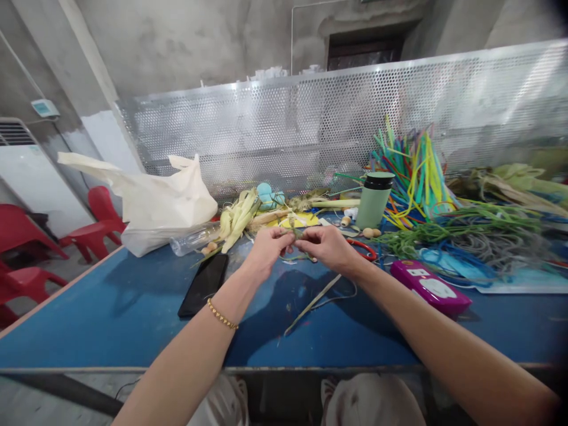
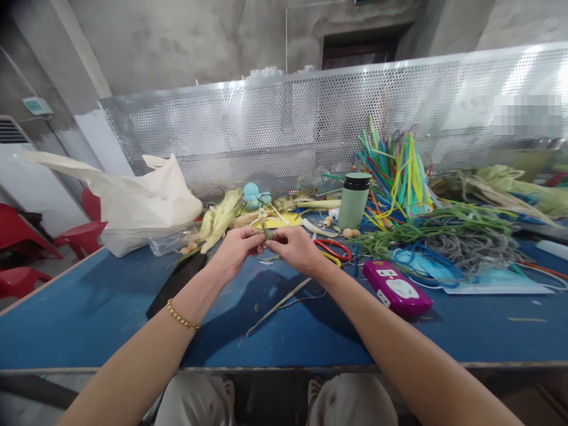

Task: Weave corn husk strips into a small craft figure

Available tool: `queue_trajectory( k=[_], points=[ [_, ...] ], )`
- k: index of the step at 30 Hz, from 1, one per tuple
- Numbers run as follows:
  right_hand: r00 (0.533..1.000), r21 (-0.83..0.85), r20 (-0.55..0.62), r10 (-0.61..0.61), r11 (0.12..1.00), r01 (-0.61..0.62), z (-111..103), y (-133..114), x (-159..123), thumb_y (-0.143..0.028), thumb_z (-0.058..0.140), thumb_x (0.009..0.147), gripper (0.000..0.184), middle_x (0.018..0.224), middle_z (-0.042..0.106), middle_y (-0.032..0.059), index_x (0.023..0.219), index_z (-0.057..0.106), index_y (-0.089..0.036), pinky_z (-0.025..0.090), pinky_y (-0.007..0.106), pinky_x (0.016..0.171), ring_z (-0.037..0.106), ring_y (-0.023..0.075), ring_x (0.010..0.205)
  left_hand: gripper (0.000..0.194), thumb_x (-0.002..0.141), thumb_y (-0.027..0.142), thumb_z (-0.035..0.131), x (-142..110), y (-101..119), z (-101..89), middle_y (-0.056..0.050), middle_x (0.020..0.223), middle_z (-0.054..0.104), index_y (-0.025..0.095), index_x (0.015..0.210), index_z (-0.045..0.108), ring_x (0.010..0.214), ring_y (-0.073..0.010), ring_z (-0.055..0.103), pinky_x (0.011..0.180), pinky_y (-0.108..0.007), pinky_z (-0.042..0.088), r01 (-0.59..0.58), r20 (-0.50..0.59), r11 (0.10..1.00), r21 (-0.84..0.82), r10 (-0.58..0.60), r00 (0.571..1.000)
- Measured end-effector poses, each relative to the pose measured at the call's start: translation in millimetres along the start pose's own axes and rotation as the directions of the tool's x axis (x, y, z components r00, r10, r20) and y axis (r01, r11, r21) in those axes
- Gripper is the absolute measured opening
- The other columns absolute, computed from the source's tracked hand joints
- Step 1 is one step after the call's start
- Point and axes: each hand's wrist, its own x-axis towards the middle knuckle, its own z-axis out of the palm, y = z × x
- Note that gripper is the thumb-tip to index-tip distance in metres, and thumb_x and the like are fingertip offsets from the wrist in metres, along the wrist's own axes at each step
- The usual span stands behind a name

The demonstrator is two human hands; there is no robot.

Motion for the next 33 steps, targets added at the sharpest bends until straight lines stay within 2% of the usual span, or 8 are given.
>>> queue_trajectory(
  k=[4,7,13,18,21,28,31,33],
  points=[
    [0.994,0.185,0.074,0.084,0.978,-0.097,-2.5,1.2,-1.1,-0.035,0.061,0.078,0.024,0.056,0.059,0.0001,0.064,0.064,-0.015,0.035,0.024,0.046,0.048,0.0098,0.047,0.02,0.071,0.029,0.072,-0.8,2.1,-1.5,0.0,0.056,0.056,0.013,0.066,0.062,0.052,-0.0088,0.045,0.054,-0.025,0.032,-0.009,0.035,0.999,0.033,0.007,0.999],
    [0.993,0.193,0.082,0.087,0.976,-0.102,-3.0,3.7,-1.4,-0.033,0.059,0.078,0.023,0.057,0.061,0.0005,0.064,0.064,-0.015,0.037,0.023,0.047,0.051,0.0102,0.048,0.017,0.071,0.026,0.073,-0.6,3.2,-2.7,-0.001,0.057,0.058,0.012,0.069,0.064,0.053,-0.009,0.047,0.054,-0.025,0.032,-0.001,0.005,0.996,0.094,0.001,1.0],
    [0.999,-0.042,0.037,0.039,0.998,-0.037,-3.2,2.4,-1.9,-0.028,0.053,0.083,0.025,0.05,0.057,-0.0011,0.062,0.06,-0.017,0.037,0.023,0.05,0.051,0.0106,0.046,0.024,0.078,0.026,0.068,1.0,2.0,-4.6,-0.001,0.053,0.056,0.014,0.06,0.058,0.048,-0.0085,0.045,0.052,-0.025,0.032,-0.023,0.056,0.983,0.182,0.013,0.998],
    [0.996,-0.282,-0.058,-0.065,0.958,0.046,-3.7,-8.1,-5.3,-0.026,0.05,0.085,0.025,0.051,0.056,-0.0007,0.062,0.056,-0.018,0.034,0.025,0.055,0.048,0.0114,0.052,0.022,0.081,0.019,0.062,0.4,1.6,-2.7,-0.002,0.055,0.058,0.014,0.06,0.055,0.048,-0.0092,0.049,0.051,-0.024,0.034,0.013,0.091,0.986,0.166,-0.028,0.995],
    [0.99,-0.332,-0.097,-0.1,0.941,0.063,-5.5,-11.4,-6.7,-0.025,0.049,0.085,0.024,0.053,0.055,-0.0004,0.063,0.054,-0.019,0.033,0.026,0.057,0.047,0.0124,0.054,0.022,0.083,0.017,0.057,-0.7,2.7,-1.2,-0.002,0.054,0.058,0.014,0.061,0.054,0.047,-0.0095,0.051,0.051,-0.024,0.035,0.02,0.078,0.985,0.17,-0.034,0.996],
    [0.979,-0.246,-0.181,-0.094,0.968,0.048,-6.2,-6.1,-3.2,-0.024,0.049,0.079,0.015,0.055,0.054,-0.0009,0.065,0.052,-0.02,0.036,0.026,0.054,0.046,0.0122,0.052,0.014,0.075,0.012,0.062,-1.0,4.6,-2.9,-0.002,0.055,0.059,0.014,0.063,0.055,0.049,-0.0092,0.052,0.053,-0.024,0.036,0.026,0.066,0.991,0.132,-0.035,0.997],
    [0.995,-0.059,-0.096,-0.003,0.998,-0.003,-5.0,-6.6,-2.5,-0.024,0.053,0.076,0.009,0.063,0.061,0.0,0.076,0.059,-0.018,0.041,0.025,0.052,0.052,0.0122,0.051,0.007,0.073,0.012,0.061,0.1,3.2,-3.9,-0.003,0.057,0.06,0.013,0.066,0.058,0.053,-0.0109,0.055,0.055,-0.024,0.037,0.047,0.08,0.998,0.035,-0.05,0.996],
    [0.996,0.087,-0.049,0.068,0.994,-0.064,-5.9,-9.2,-3.0,-0.024,0.056,0.073,0.015,0.072,0.066,0.0023,0.085,0.063,-0.017,0.045,0.025,0.053,0.058,0.0134,0.055,0.006,0.072,0.014,0.062,0.7,2.2,-4.3,-0.004,0.058,0.061,0.013,0.067,0.059,0.054,-0.0116,0.055,0.055,-0.025,0.037,0.04,0.087,0.999,-0.01,-0.039,0.996]
  ],
)
